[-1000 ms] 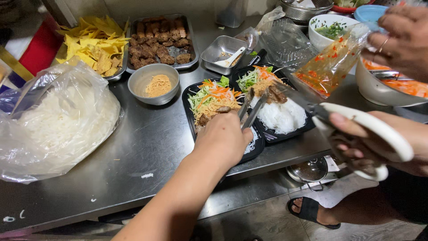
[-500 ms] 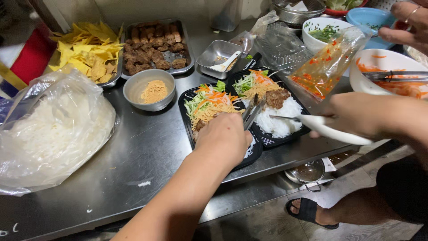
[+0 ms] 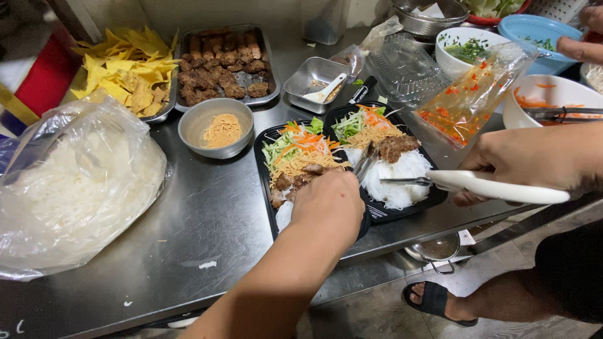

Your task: The person assembles takeout noodle boxes on a stainless prep table. They place lettuce and bean sprouts onto rice vermicelli in black trays, add shredded carrot and cabbage with tongs, top with crispy noodles and fried meat pieces using tongs and scissors, and a second person adds sauce packets to the trays.

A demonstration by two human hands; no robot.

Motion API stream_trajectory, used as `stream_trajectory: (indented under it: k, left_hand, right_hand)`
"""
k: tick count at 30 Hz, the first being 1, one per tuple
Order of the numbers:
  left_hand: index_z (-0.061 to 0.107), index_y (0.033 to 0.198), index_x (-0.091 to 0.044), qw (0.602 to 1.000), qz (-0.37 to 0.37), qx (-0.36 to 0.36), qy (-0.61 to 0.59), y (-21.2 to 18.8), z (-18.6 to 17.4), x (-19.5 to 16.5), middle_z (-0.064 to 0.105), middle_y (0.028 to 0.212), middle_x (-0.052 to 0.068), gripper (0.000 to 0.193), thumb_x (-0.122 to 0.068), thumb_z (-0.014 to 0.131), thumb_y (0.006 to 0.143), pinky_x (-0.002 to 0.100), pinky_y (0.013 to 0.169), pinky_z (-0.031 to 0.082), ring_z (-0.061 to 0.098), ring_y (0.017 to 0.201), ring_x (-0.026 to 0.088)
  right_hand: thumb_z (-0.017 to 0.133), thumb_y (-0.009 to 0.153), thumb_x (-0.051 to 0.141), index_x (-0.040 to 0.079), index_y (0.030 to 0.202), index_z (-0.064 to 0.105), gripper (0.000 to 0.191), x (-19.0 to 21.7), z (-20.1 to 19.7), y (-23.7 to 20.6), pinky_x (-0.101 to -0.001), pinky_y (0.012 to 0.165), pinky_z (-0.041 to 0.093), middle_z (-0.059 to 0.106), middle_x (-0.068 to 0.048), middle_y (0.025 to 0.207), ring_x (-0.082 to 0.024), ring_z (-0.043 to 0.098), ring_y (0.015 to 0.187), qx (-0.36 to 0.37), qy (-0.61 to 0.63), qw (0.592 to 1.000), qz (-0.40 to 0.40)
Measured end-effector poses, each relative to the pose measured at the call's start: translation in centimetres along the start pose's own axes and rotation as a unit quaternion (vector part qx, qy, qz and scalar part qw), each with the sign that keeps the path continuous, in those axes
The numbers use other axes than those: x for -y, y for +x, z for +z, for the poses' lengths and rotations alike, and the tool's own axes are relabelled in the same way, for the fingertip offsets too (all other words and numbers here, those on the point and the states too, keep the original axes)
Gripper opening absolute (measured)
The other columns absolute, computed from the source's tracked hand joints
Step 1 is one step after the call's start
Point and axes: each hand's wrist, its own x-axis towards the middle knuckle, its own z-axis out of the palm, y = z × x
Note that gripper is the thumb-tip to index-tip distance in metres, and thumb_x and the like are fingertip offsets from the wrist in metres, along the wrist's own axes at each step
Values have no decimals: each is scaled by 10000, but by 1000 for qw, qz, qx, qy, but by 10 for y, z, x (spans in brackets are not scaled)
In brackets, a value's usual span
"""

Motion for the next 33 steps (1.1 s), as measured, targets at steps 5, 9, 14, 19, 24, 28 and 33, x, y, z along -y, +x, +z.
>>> stream_trajectory:
  k: [5, 9, 14, 19, 24, 28, 33]
  left_hand:
    - [739, 1030, 9, 1000, -2, -25, 5, 0, 6, -4, 727, 1042, 243, 192, -64, 596, 924, 482, 857, 580, 722, 989, 390]
    - [759, 987, -6, 999, 19, -30, 14, -3, 8, -5, 727, 1045, 233, 194, -38, 590, 898, 471, 856, 582, 723, 992, 382]
    - [761, 976, -14, 999, 14, -25, 15, -3, 11, -5, 731, 1033, 231, 197, -42, 587, 888, 469, 863, 583, 724, 995, 380]
    - [759, 990, -16, 1000, 3, -26, -5, -5, 13, -7, 733, 1022, 234, 220, -64, 551, 936, 483, 863, 579, 727, 984, 385]
    - [764, 1012, -29, 1000, -15, -1, -16, -12, -4, -9, 724, 1074, 214, 221, -194, 664, 904, 472, 905, 566, 707, 1032, 381]
    - [756, 1058, -42, 998, -40, 35, -23, -25, -32, -10, 717, 1142, 177, 322, -310, 731, 881, 469, 939, 550, 692, 1084, 361]
    - [746, 1111, -54, 996, -44, 71, 10, -34, -65, -22, 717, 1160, 169, 345, -321, 720, 894, 464, 949, 556, 691, 1094, 357]
  right_hand:
    - [719, 918, 488, 275, 1051, 879, 298, 13, -9, -19, -328, 675, 596, 751, -3, 806, -133, 721, 719, 3, -16, 1000, 17]
    - [818, 783, 585, 304, 1073, 866, 406, 27, -9, -36, -351, 767, 624, 815, -7, 845, -149, 750, 818, -33, -47, 998, 13]
    - [778, 818, 613, 324, 1100, 848, 410, 21, 11, -41, -322, 855, 608, 841, -11, 933, -157, 772, 890, -55, -108, 992, 29]
    - [837, 743, 587, 391, 1263, 725, 567, 22, 16, -51, -292, 967, 613, 799, 7, 1071, -143, 786, 995, -66, -149, 986, 45]
    - [814, 781, 535, 370, 1294, 689, 553, 65, -31, -85, -284, 868, 581, 782, 32, 1016, -116, 743, 897, -96, -117, 986, 66]
    - [789, 814, 506, 322, 1272, 685, 504, 65, -96, -88, -283, 777, 546, 742, 31, 964, -113, 699, 825, -176, 42, 983, 12]
    - [756, 856, 472, 263, 1244, 679, 447, -12, -109, -34, -281, 663, 504, 693, 30, 900, -108, 644, 735, -159, 336, 925, -82]
